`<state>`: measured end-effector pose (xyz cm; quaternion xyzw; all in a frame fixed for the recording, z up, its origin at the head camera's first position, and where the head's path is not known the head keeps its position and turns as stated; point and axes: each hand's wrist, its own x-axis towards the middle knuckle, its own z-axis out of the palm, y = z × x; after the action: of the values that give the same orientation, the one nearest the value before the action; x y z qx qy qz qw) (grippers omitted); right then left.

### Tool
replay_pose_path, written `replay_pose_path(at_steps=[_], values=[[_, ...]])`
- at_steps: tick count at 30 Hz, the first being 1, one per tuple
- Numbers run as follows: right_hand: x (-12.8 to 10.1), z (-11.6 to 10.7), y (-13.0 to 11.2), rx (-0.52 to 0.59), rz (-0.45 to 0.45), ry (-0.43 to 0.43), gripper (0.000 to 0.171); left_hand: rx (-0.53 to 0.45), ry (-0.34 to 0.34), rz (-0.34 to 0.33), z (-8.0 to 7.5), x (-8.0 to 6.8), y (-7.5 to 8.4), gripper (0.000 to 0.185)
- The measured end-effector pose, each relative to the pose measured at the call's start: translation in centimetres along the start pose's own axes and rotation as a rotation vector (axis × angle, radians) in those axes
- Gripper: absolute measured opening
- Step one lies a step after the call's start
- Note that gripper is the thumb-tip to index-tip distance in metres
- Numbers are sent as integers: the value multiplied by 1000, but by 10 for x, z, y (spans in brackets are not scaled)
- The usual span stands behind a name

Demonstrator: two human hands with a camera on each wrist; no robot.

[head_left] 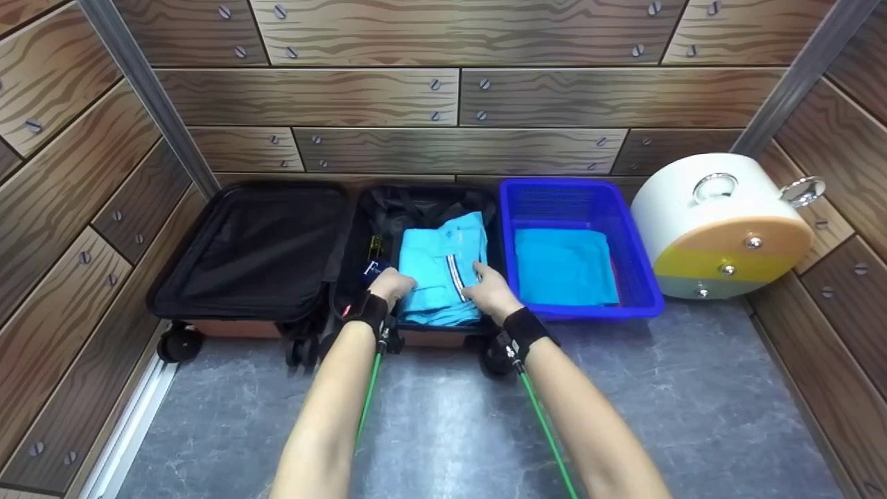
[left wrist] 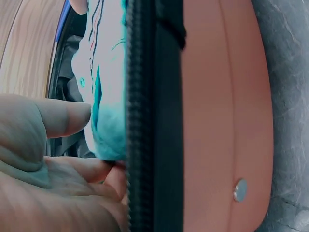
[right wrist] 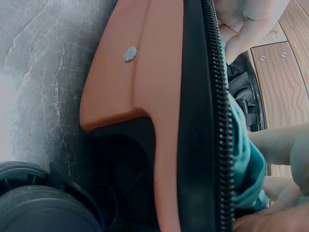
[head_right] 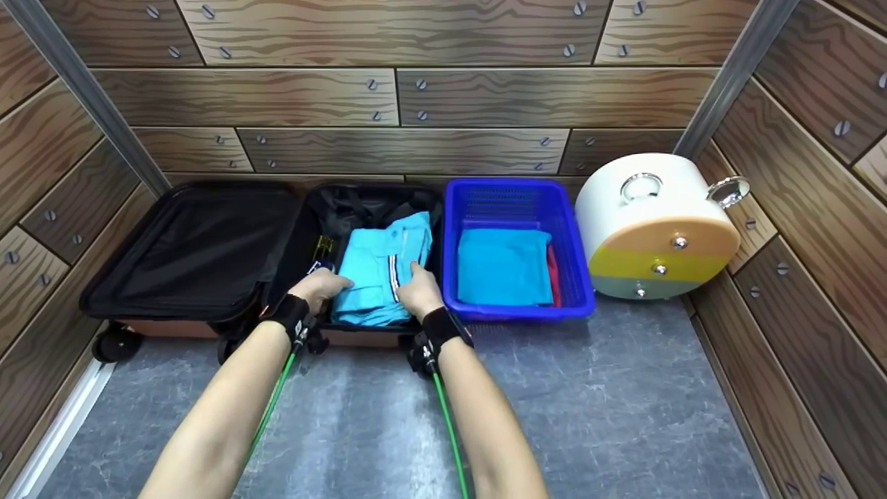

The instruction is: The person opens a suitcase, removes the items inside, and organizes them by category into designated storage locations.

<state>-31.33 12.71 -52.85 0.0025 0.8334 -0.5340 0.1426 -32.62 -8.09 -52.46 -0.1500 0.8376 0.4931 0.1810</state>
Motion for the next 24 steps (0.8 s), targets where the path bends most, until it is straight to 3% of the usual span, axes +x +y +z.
replay_pose_path(at_steps=[8,15,24], values=[[0,1,1,-8,-91,16,76,-64,45,28,1,-4,5,63],[1,-4,-1,-52,-180,82,76,-199,71,79,2,-6,19,67],[0,-24,-13,-75,-280,205,75,-268,115,200,9,-14,39,63]])
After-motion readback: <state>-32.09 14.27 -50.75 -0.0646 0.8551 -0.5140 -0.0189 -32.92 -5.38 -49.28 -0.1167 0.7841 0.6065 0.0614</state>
